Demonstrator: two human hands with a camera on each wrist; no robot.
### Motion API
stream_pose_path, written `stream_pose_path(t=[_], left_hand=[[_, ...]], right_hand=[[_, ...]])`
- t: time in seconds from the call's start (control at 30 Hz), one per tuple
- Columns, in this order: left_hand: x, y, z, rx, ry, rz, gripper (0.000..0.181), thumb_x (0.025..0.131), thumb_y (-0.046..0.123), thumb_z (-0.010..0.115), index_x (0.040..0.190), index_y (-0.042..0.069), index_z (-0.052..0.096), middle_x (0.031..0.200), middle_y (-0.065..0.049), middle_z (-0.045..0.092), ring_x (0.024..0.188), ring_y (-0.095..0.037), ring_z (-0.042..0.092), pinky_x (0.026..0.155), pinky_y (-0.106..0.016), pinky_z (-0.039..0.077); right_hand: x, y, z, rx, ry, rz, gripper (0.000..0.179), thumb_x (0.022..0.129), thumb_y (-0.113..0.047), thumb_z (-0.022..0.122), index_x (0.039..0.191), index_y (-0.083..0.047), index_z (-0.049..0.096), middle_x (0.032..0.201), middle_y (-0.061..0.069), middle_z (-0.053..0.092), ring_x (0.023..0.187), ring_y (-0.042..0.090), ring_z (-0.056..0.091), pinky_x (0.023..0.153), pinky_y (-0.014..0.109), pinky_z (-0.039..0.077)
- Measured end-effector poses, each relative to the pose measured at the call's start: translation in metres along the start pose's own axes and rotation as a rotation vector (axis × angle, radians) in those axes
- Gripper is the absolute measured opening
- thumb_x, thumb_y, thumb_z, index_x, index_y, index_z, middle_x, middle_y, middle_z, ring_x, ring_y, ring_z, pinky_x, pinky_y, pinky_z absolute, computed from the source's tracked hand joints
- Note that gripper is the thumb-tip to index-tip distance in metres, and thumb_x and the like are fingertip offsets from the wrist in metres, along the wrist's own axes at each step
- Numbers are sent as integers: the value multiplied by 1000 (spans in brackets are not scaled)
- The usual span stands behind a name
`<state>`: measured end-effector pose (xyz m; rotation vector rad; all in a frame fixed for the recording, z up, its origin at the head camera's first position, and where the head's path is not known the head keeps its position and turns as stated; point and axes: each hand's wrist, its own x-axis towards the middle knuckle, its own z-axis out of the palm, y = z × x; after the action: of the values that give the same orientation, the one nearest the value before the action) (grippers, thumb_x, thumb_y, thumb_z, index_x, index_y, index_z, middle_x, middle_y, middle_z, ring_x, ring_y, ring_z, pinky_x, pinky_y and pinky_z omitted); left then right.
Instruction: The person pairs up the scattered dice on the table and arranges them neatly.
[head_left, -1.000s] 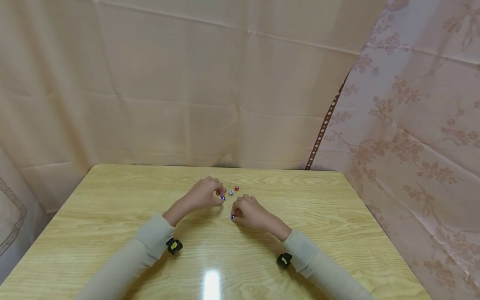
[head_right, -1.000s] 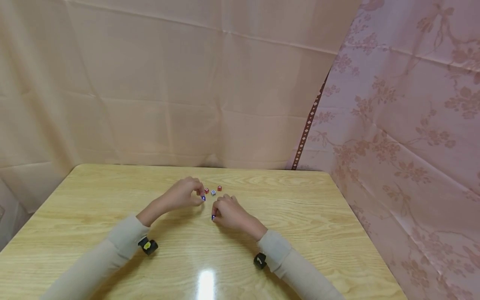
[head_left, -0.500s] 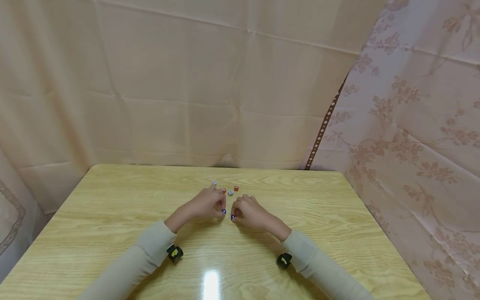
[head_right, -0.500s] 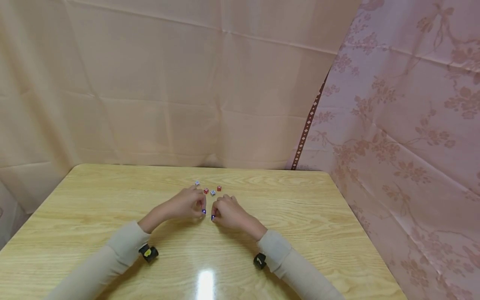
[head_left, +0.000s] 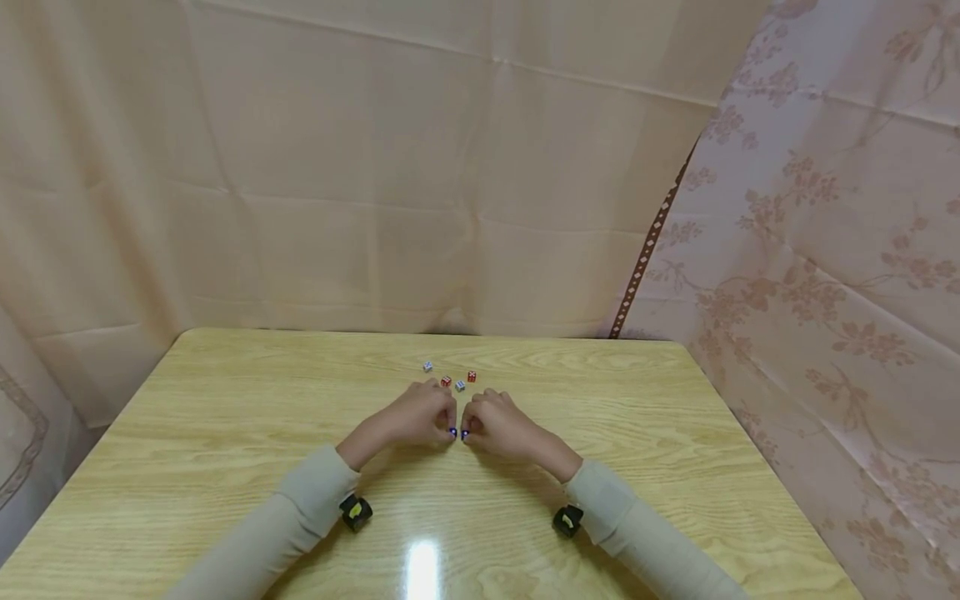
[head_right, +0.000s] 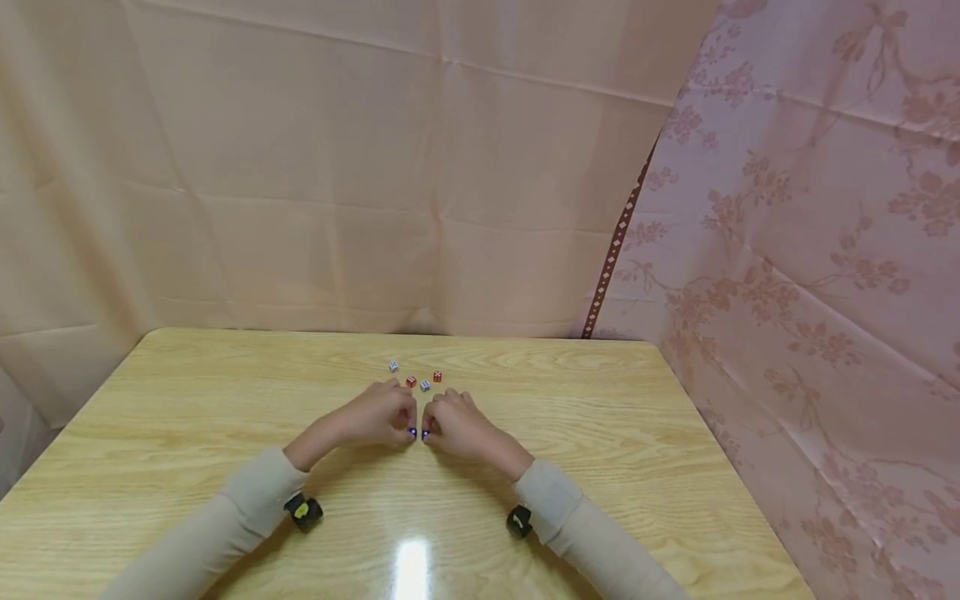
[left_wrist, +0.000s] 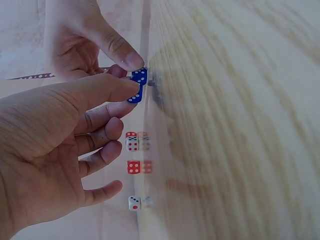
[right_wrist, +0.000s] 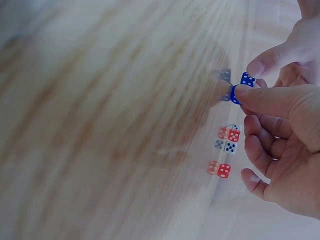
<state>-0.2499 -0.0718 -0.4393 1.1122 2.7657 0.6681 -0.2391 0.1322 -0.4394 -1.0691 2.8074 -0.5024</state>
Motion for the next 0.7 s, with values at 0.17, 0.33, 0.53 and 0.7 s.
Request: stream_pose_path(t=[0.17,0.33,0.53,0.7], left_hand=[[3,1,3,10,7,19,13,79,16,84,79,14,71,81,4,62,84,-14,47,79,-37,37],[6,0,7,18,16,20,14,78,17,86,80,16,72,82,6,63,82,-12,47,78,-34,37],[9,1,7,37,34,21,16,75,16,87,77,16,71,78,7,61,79,-12,48,75,-32,39],[9,1,5,8,16,-1,16,75,14,86,74,15,70,77,7,60,78,-12,47,74,-31,38]], right_hand=[[1,1,1,8,-5,10,10,89,-17,79,93,-11,71,88,-4,64,86,12,45,81,31,32],[2,1,1,16,-8,11,10,89,-16,79,93,-11,71,87,-4,63,85,12,44,80,32,31],[1,2,2,27,-8,9,11,89,-16,79,94,-10,72,87,-4,62,85,12,44,81,32,31],[2,2,1,32,-1,2,11,88,-15,80,94,-10,72,86,-3,62,85,12,44,81,32,31]])
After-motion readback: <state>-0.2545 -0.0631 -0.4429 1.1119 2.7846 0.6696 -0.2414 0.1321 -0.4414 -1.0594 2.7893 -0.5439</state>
